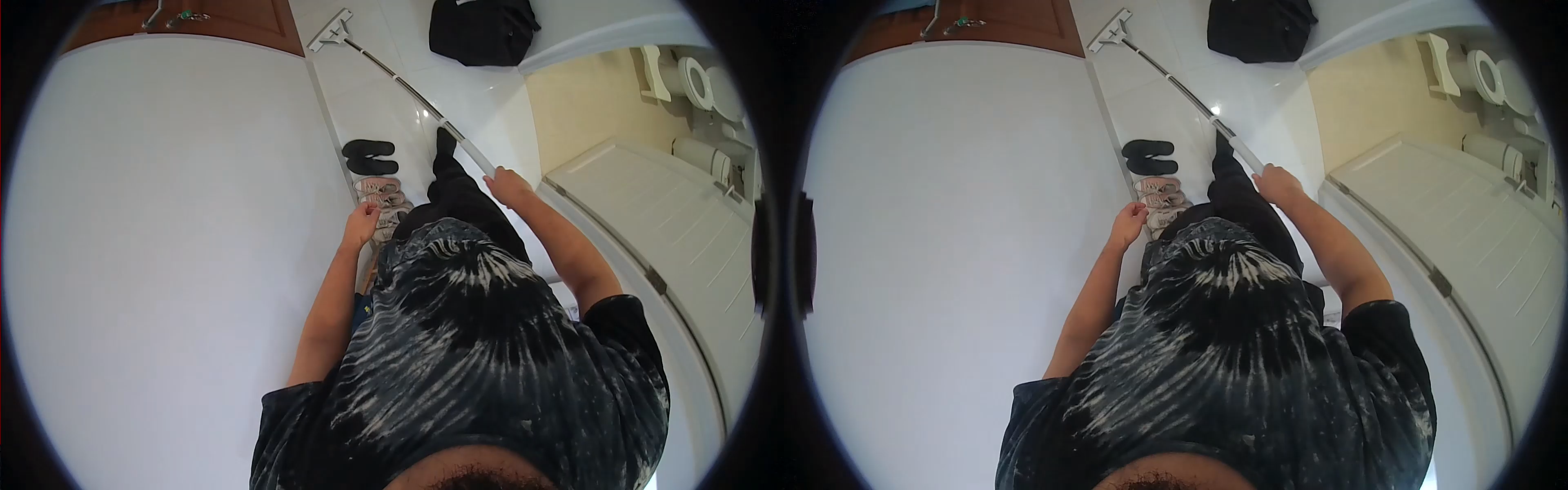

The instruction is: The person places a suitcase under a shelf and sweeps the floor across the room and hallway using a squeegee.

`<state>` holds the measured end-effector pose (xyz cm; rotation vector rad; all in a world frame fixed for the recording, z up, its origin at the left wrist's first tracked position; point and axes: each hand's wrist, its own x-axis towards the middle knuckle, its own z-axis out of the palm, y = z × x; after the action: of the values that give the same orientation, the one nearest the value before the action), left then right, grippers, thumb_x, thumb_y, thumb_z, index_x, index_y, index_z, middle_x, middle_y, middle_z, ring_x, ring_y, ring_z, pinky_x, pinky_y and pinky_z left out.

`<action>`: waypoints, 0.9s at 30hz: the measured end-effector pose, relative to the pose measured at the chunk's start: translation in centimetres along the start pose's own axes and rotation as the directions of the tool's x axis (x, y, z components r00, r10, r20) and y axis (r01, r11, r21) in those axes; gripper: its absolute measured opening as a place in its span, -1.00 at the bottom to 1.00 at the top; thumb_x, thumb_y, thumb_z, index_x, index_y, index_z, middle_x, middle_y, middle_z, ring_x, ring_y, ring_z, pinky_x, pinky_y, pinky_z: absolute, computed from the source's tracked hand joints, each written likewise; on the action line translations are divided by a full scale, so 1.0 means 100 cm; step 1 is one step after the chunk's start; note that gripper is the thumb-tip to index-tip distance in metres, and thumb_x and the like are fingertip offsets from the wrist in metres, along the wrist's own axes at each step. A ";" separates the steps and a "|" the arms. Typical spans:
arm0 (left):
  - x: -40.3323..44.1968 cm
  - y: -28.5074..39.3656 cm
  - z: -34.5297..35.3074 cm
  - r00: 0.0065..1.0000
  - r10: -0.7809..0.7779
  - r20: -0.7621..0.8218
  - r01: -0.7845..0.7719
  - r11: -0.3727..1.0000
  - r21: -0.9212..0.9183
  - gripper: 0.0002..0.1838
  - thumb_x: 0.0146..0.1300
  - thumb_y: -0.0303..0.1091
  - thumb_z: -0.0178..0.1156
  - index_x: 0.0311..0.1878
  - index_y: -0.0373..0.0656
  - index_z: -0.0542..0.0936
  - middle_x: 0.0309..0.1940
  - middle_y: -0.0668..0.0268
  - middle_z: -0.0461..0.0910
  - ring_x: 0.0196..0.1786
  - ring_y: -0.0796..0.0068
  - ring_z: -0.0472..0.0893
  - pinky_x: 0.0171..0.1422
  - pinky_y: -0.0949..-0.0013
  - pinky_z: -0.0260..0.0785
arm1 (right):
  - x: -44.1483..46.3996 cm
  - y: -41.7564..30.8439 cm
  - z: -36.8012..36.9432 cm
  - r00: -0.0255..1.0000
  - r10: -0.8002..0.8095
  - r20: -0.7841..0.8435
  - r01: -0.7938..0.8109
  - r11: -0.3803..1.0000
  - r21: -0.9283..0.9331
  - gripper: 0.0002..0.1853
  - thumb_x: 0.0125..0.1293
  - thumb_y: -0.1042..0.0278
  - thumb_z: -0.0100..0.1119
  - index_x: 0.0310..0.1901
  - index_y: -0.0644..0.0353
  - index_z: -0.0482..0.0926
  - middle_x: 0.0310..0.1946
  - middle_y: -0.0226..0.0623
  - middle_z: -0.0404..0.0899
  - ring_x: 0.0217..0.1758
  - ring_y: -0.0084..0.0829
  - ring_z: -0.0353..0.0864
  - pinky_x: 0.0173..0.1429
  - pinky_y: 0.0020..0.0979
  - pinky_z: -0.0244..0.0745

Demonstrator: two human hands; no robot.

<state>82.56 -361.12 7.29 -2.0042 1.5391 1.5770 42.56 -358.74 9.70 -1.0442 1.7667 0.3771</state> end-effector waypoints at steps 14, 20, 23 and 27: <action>-0.013 -0.033 0.022 0.973 -0.125 0.195 0.104 0.988 0.112 -0.60 0.23 -0.12 0.13 -0.02 -0.25 0.60 -0.16 0.02 0.66 -0.04 0.08 0.64 0.08 0.21 0.44 | -0.398 0.270 0.090 0.816 0.552 0.170 -0.506 0.825 -0.251 -0.44 0.35 -0.16 -0.01 0.03 0.27 0.43 -0.31 0.13 0.64 -0.18 0.10 0.66 -0.07 0.05 0.53; -0.008 -0.003 0.036 0.970 -0.097 0.224 0.076 0.992 0.101 -0.60 0.24 -0.14 0.14 0.01 -0.24 0.58 -0.13 0.06 0.66 -0.02 0.12 0.63 0.09 0.23 0.43 | -0.293 0.215 0.105 0.955 0.298 0.006 -0.295 0.949 -0.111 -0.44 0.34 0.06 0.09 0.31 0.07 0.28 -0.28 0.07 0.64 -0.20 0.12 0.63 -0.10 0.06 0.47; -0.004 -0.002 0.037 0.979 -0.045 0.200 0.021 0.993 0.118 -0.61 0.24 -0.15 0.14 0.01 -0.22 0.58 -0.15 0.08 0.66 -0.02 0.13 0.63 0.08 0.24 0.43 | -0.191 0.173 0.090 0.993 -0.109 -0.041 0.108 0.994 -0.028 -0.21 0.36 0.25 0.09 0.51 -0.20 -0.12 -0.10 0.13 0.58 -0.15 0.12 0.59 -0.09 0.03 0.44; -0.008 0.009 0.028 0.983 -0.050 0.177 0.023 0.988 0.154 -0.61 0.24 -0.15 0.14 -0.01 -0.23 0.58 -0.16 0.08 0.66 -0.04 0.13 0.63 0.07 0.22 0.43 | -0.098 0.091 0.046 0.985 -0.170 -0.040 0.173 0.981 0.088 -0.46 0.46 0.11 -0.11 0.43 -0.12 0.14 -0.42 0.21 0.58 -0.35 0.22 0.56 -0.19 0.08 0.43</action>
<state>80.18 -359.26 7.14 -1.7478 1.4955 1.5308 39.33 -345.79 14.34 -1.1325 1.6916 0.1718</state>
